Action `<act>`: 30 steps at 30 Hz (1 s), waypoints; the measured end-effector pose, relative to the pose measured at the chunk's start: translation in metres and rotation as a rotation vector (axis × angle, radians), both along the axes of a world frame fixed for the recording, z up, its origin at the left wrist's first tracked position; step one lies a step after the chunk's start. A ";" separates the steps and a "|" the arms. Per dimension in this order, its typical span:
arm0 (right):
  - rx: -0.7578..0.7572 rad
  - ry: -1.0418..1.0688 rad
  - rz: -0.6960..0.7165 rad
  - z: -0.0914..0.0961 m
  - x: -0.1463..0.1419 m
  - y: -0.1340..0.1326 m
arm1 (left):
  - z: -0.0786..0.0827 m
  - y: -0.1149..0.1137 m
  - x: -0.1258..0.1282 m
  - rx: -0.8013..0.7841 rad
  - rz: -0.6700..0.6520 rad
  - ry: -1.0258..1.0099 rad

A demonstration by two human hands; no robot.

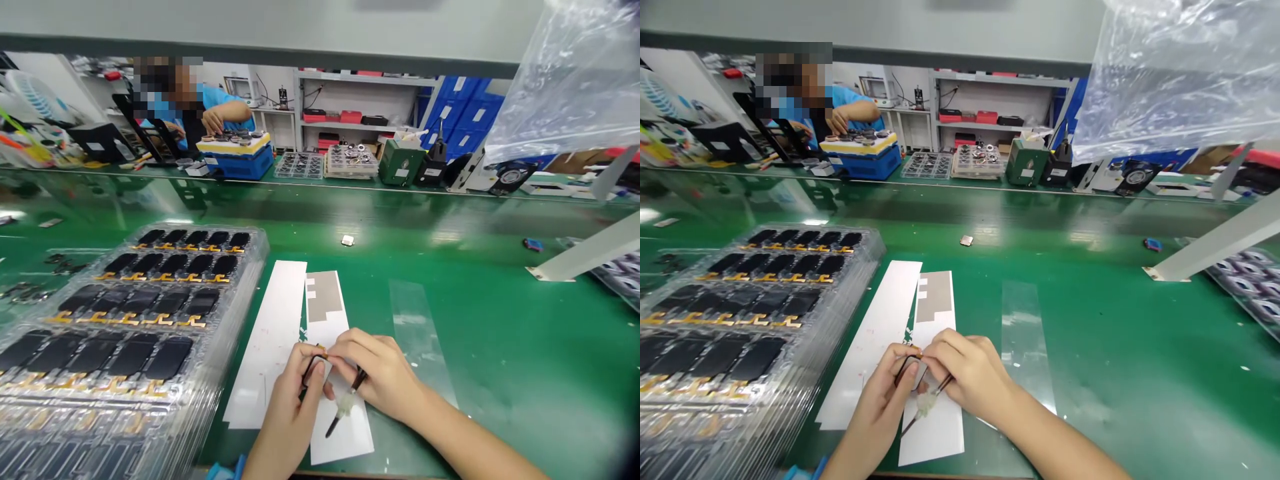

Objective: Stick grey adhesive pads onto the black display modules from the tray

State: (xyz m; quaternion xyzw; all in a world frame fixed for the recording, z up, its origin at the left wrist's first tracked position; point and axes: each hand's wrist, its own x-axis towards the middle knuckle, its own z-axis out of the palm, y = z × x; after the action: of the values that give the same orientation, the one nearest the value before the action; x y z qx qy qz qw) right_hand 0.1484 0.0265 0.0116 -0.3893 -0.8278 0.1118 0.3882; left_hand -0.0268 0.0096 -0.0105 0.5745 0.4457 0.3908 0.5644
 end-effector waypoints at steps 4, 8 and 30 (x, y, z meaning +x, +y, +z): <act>0.083 -0.090 -0.026 -0.002 -0.002 -0.001 | 0.001 0.000 0.000 0.021 -0.004 0.022; 0.146 -0.173 -0.057 -0.004 -0.004 -0.003 | 0.003 -0.001 -0.002 0.063 -0.026 0.082; 0.210 -0.074 -0.193 -0.009 -0.008 -0.003 | 0.001 0.003 0.001 0.092 -0.015 0.078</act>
State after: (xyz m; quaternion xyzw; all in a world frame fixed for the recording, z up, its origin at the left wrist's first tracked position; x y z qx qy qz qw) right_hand 0.1407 0.0240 0.0031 -0.4284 -0.8074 -0.0277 0.4047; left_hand -0.0255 0.0126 -0.0096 0.6178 0.4446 0.3839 0.5228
